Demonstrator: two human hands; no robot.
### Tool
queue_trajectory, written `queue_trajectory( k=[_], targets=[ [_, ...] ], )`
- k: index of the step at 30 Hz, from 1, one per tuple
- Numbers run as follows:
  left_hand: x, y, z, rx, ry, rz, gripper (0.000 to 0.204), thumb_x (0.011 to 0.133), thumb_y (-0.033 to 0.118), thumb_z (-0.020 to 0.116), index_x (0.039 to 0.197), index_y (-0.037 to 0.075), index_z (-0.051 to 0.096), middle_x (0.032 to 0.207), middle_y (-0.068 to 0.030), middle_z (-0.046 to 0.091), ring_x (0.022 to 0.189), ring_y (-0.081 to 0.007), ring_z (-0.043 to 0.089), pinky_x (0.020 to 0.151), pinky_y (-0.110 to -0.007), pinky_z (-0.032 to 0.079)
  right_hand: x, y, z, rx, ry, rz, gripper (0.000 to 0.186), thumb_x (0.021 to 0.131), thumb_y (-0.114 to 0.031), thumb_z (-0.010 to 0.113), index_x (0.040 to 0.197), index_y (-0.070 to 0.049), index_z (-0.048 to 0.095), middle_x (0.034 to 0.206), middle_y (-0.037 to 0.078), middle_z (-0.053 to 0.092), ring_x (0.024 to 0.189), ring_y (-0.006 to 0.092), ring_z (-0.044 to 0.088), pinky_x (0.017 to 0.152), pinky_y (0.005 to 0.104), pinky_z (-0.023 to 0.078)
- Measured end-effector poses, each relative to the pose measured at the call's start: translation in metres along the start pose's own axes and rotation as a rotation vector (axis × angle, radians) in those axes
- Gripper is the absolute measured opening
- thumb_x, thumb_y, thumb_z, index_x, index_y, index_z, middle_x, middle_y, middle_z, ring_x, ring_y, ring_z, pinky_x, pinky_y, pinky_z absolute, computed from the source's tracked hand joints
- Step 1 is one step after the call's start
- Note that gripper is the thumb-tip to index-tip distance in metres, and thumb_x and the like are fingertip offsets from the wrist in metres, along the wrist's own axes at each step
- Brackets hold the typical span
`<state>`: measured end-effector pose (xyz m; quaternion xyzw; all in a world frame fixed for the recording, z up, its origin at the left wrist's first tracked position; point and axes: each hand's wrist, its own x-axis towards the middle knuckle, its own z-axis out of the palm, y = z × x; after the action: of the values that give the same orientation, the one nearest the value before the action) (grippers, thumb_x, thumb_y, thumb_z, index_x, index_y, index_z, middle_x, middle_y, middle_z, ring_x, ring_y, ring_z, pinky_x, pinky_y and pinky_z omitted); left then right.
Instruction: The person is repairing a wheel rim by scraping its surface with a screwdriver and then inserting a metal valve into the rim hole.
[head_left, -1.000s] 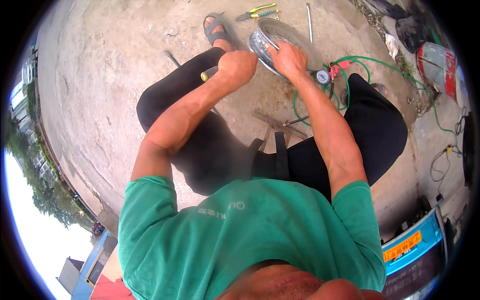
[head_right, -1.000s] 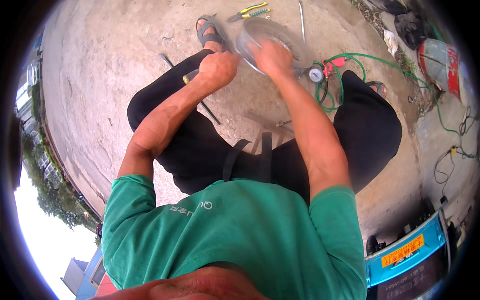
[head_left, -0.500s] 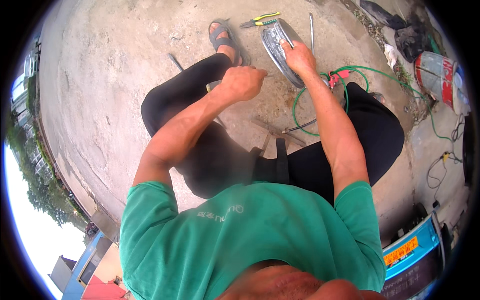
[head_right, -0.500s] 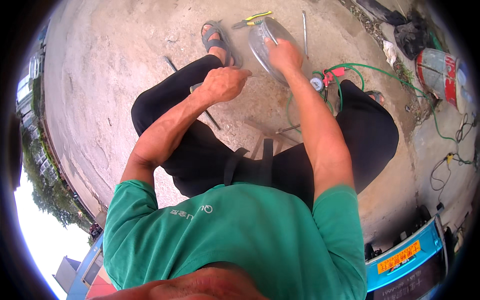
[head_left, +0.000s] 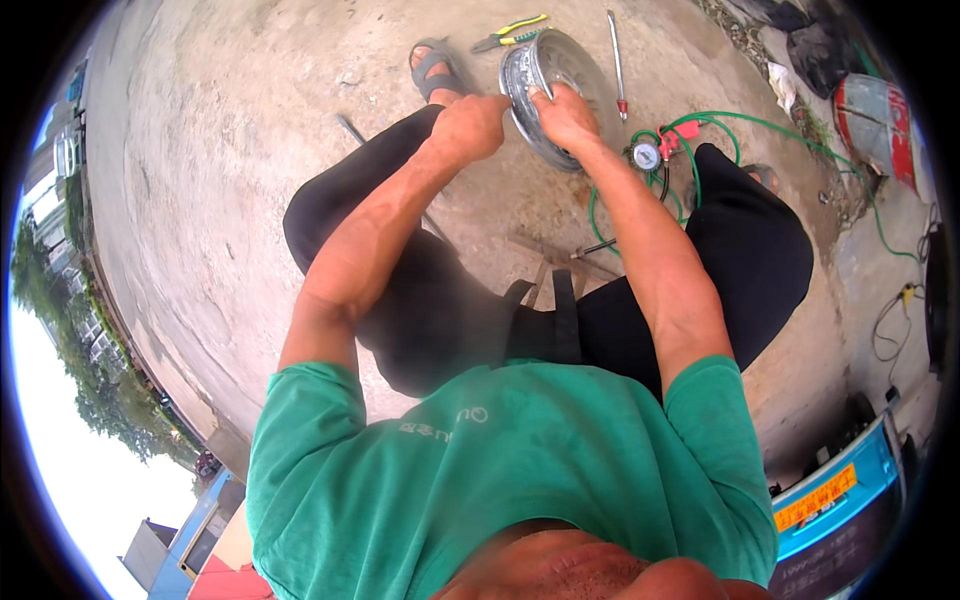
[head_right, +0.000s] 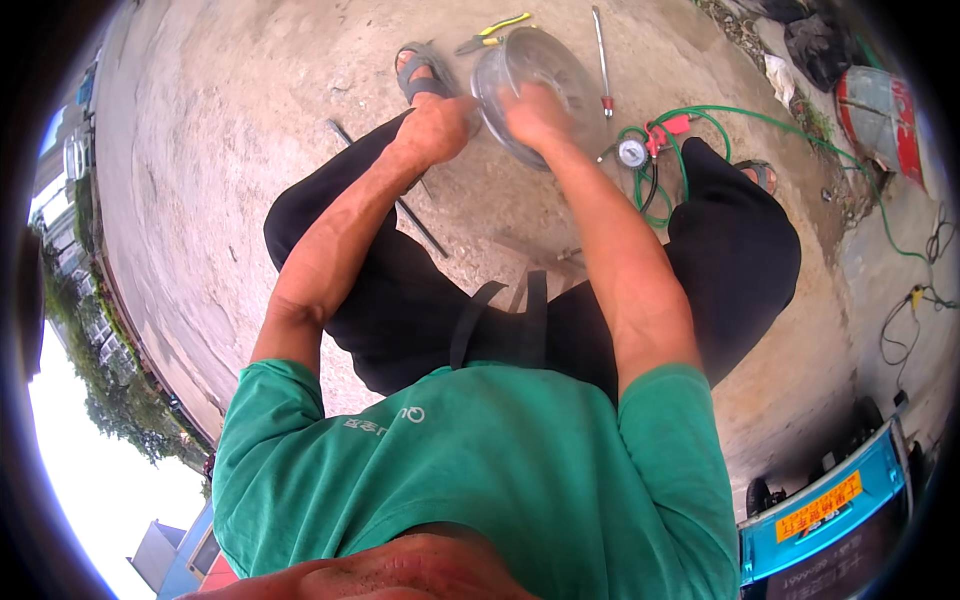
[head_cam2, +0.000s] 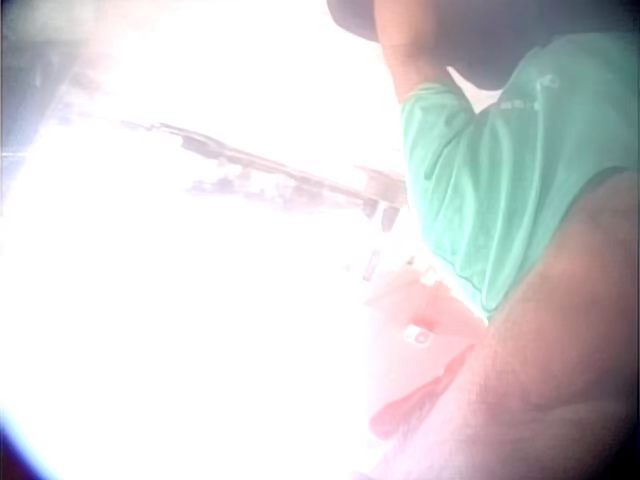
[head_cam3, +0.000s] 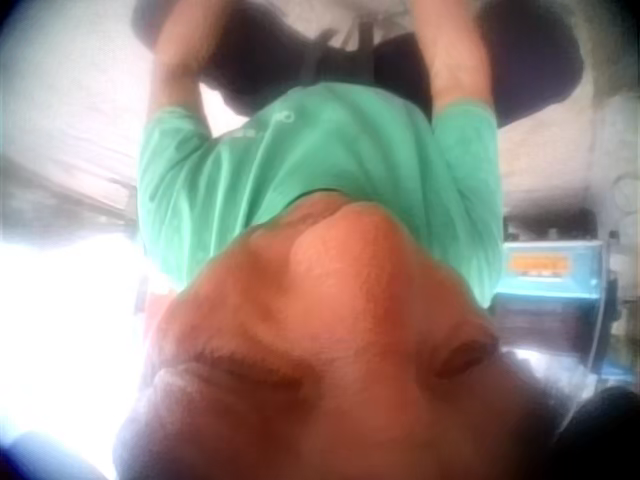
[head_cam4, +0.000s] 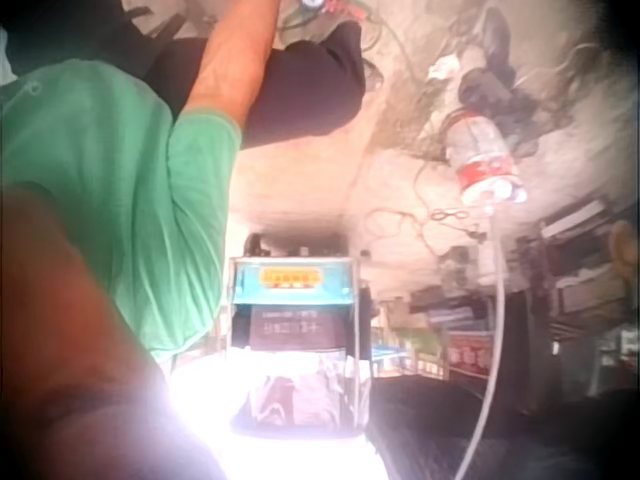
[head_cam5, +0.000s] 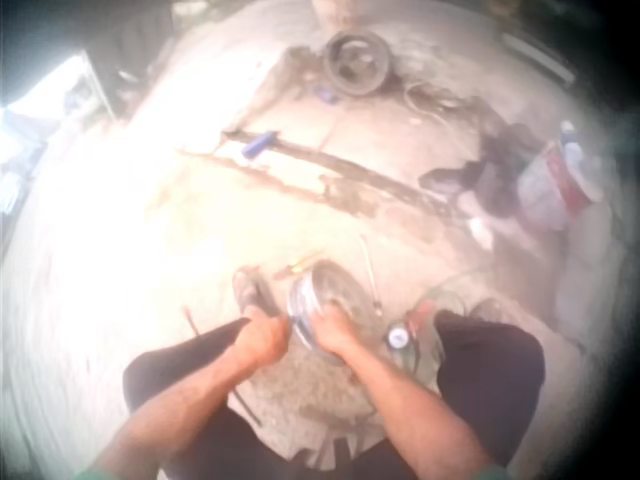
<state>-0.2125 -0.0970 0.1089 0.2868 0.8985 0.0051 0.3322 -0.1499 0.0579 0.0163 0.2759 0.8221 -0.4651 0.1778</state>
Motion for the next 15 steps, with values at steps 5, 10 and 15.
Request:
queue_trajectory(
  k=[5, 10, 15],
  targets=[
    [-0.04, 0.024, 0.09, 0.111, -0.372, 0.124, 0.047, 0.095, 0.011, 0.052, 0.141, 0.018, 0.063, 0.117, -0.026, 0.071, 0.111, -0.0429, 0.067, 0.095, -0.052, 0.054, 0.024, 0.007, -0.005, 0.192, 0.177, 0.044, 0.059, 0.102, -0.051, 0.049, 0.122, 0.002, 0.067, 0.127, 0.03, 0.066, 0.123, 0.045, 0.061, 0.104, 0.051, 0.047],
    [-0.04, 0.011, 0.075, -0.285, -0.051, 0.112, 0.042, 0.096, 0.013, 0.053, 0.137, 0.011, 0.063, 0.103, -0.0245, 0.074, 0.101, -0.04, 0.071, 0.089, -0.05, 0.056, 0.009, 0.008, -0.038, 0.165, 0.289, 0.091, 0.056, 0.102, -0.045, 0.051, 0.118, 0.007, 0.065, 0.119, 0.033, 0.067, 0.115, 0.0483, 0.064, 0.1, 0.0526, 0.048],
    [-0.02, 0.019, -0.001, -0.787, 0.012, -0.148, 0.026, 0.1, 0.019, 0.055, 0.109, -0.004, 0.064, 0.08, -0.0152, 0.071, 0.061, -0.0209, 0.07, 0.061, -0.036, 0.057, 0.006, 0.012, -0.025, 0.196, 0.124, 0.015, 0.059, 0.101, -0.045, 0.052, 0.126, 0.006, 0.064, 0.124, 0.032, 0.067, 0.119, 0.0472, 0.063, 0.104, 0.0507, 0.047]
  ],
)
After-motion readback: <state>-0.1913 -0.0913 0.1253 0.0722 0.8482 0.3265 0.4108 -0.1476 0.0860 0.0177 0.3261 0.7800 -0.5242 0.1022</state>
